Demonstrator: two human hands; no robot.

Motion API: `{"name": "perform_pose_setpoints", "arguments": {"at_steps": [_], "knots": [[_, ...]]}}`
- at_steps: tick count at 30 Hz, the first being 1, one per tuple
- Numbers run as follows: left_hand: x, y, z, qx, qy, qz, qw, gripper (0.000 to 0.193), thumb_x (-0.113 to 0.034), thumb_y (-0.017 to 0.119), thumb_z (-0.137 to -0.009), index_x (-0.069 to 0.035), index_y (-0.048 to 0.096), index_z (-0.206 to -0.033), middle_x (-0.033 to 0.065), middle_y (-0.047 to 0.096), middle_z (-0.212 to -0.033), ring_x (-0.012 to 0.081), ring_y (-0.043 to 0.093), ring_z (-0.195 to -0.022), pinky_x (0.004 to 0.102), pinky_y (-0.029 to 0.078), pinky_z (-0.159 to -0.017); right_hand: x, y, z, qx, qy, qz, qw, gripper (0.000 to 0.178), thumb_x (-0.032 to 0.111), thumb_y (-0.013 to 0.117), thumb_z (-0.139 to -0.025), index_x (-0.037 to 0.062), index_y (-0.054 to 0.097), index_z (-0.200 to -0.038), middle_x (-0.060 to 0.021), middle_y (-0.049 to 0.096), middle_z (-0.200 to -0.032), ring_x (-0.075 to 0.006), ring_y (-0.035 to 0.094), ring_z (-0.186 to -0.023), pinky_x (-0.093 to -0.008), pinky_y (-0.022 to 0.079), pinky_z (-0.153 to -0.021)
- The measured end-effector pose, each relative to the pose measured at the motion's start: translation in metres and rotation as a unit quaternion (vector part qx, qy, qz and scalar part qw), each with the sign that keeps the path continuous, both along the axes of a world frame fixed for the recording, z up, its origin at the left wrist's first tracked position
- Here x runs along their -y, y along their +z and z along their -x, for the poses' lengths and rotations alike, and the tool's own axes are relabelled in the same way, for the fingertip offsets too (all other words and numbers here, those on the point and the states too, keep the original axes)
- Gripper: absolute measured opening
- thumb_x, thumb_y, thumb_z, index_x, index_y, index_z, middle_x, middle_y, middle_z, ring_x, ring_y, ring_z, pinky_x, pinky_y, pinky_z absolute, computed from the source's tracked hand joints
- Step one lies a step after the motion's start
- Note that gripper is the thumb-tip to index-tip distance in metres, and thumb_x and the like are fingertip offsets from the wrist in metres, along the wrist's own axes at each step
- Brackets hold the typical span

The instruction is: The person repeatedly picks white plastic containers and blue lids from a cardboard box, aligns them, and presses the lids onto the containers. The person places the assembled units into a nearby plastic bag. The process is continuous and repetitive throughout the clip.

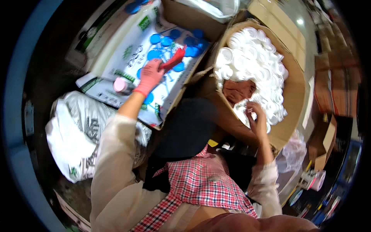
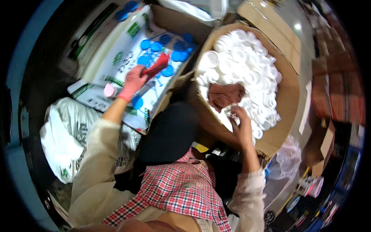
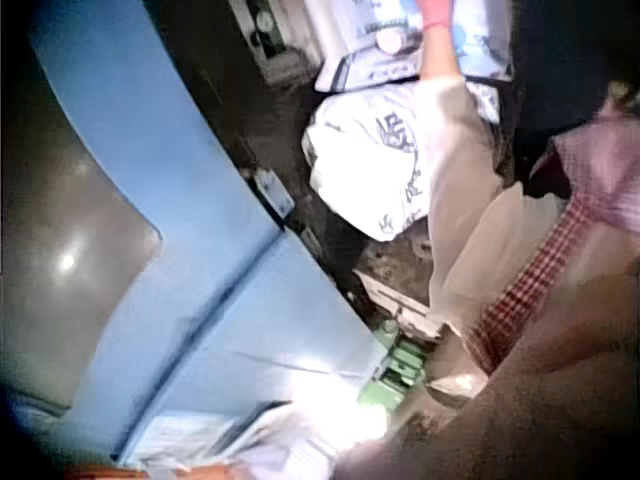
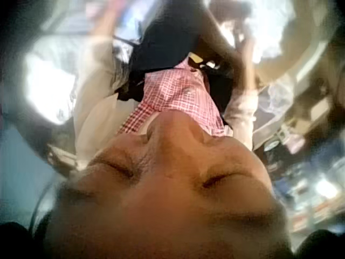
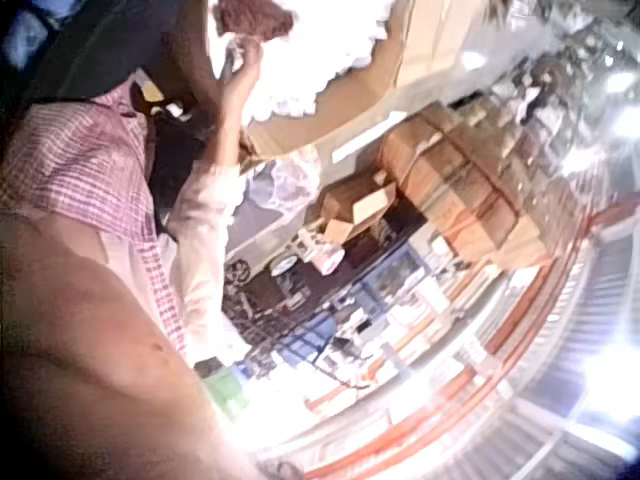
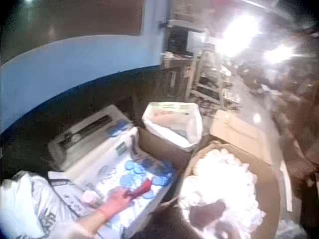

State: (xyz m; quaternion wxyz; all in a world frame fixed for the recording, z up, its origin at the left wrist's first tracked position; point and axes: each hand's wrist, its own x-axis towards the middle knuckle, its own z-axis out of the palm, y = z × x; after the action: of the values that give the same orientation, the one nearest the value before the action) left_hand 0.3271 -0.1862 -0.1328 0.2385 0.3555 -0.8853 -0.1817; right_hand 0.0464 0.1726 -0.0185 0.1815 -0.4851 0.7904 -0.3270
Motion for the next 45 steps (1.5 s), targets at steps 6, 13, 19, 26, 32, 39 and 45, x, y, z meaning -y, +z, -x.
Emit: {"name": "perform_pose_setpoints", "arguments": {"at_steps": [6,13,19,26,32,39,45], "knots": [[-0.055,-0.151,-0.035,0.31,-0.199,-0.153,0.917,0.022,-0.023,0.059,-0.084,-0.007,0.064,-0.099,0.0117,0.067,-0.097,0.0242,0.065,-0.088,0.0367,0.053,-0.071,-0.016,-0.026,-0.046,0.069,-0.098,-0.011,0.993,0.012,0.005,0.056,-0.093,0.0006,0.063,-0.101,-0.009,0.064,-0.088,-0.0171,0.06,-0.081,-0.0273,0.047,-0.077],[-0.001,-0.211,-0.056,0.352,0.115,-0.226,0.901,0.071,-0.051,0.066,-0.077,-0.004,0.049,-0.128,0.02,0.058,-0.118,0.032,0.054,-0.113,0.0467,0.045,-0.092,0.005,-0.037,-0.032,0.112,-0.192,-0.076,0.972,0.015,0.012,0.061,-0.091,0.0008,0.065,-0.1,-0.0062,0.066,-0.084,-0.0133,0.06,-0.072,-0.0272,0.048,-0.063],[-0.032,-0.244,-0.065,0.465,0.197,-0.198,0.84,0.096,-0.057,0.068,-0.071,-0.003,0.033,-0.142,0.0182,0.047,-0.123,0.0344,0.042,-0.117,0.0481,0.037,-0.096,0.016,-0.042,-0.041,0.044,-0.219,-0.074,0.972,0.016,0.009,0.055,-0.093,-0.0023,0.064,-0.098,-0.0091,0.067,-0.086,-0.0156,0.062,-0.071,-0.0272,0.049,-0.065],[0.075,-0.224,-0.046,0.337,0.271,0.015,0.902,0.086,-0.052,0.071,-0.07,-0.013,0.04,-0.14,0.0181,0.044,-0.131,0.0406,0.042,-0.119,0.0544,0.037,-0.096,0.019,-0.047,-0.041,0.018,-0.226,-0.055,0.972,0.016,0.007,0.053,-0.093,-0.0025,0.064,-0.099,-0.01,0.066,-0.086,-0.0153,0.061,-0.075,-0.0267,0.047,-0.067],[0.11,-0.216,-0.02,0.473,0.175,-0.197,0.841,0.094,-0.048,0.077,-0.064,-0.015,0.036,-0.143,0.0187,0.042,-0.136,0.0381,0.044,-0.123,0.0512,0.041,-0.099,0.016,-0.045,-0.043,-0.045,-0.224,-0.078,0.971,0.011,0.003,0.054,-0.089,-0.0014,0.063,-0.094,-0.0119,0.065,-0.082,-0.0231,0.064,-0.075,-0.0291,0.048,-0.069],[0.012,0.033,0.102,-0.264,-0.061,-0.224,0.936,0.095,-0.016,0.078,-0.063,0.003,0.028,-0.142,0.0208,0.04,-0.138,0.032,0.038,-0.13,0.0392,0.03,-0.11,0.019,-0.048,-0.049,-0.078,-0.237,-0.048,0.967,0.015,0.003,0.053,-0.086,0.0003,0.064,-0.095,-0.0116,0.065,-0.08,-0.0246,0.063,-0.072,-0.0317,0.049,-0.067],[-0.042,0.096,0.171,-0.187,-0.375,-0.172,0.891,0.097,-0.039,0.081,-0.064,-0.001,0.034,-0.14,0.0298,0.029,-0.142,0.0455,0.026,-0.135,0.0499,0.026,-0.11,0.013,-0.039,-0.05,0.045,-0.312,-0.002,0.949,0.049,0.004,0.066,-0.082,0.0035,0.048,-0.128,-0.0106,0.054,-0.122,-0.0191,0.056,-0.1,-0.0307,0.047,-0.078]]}}
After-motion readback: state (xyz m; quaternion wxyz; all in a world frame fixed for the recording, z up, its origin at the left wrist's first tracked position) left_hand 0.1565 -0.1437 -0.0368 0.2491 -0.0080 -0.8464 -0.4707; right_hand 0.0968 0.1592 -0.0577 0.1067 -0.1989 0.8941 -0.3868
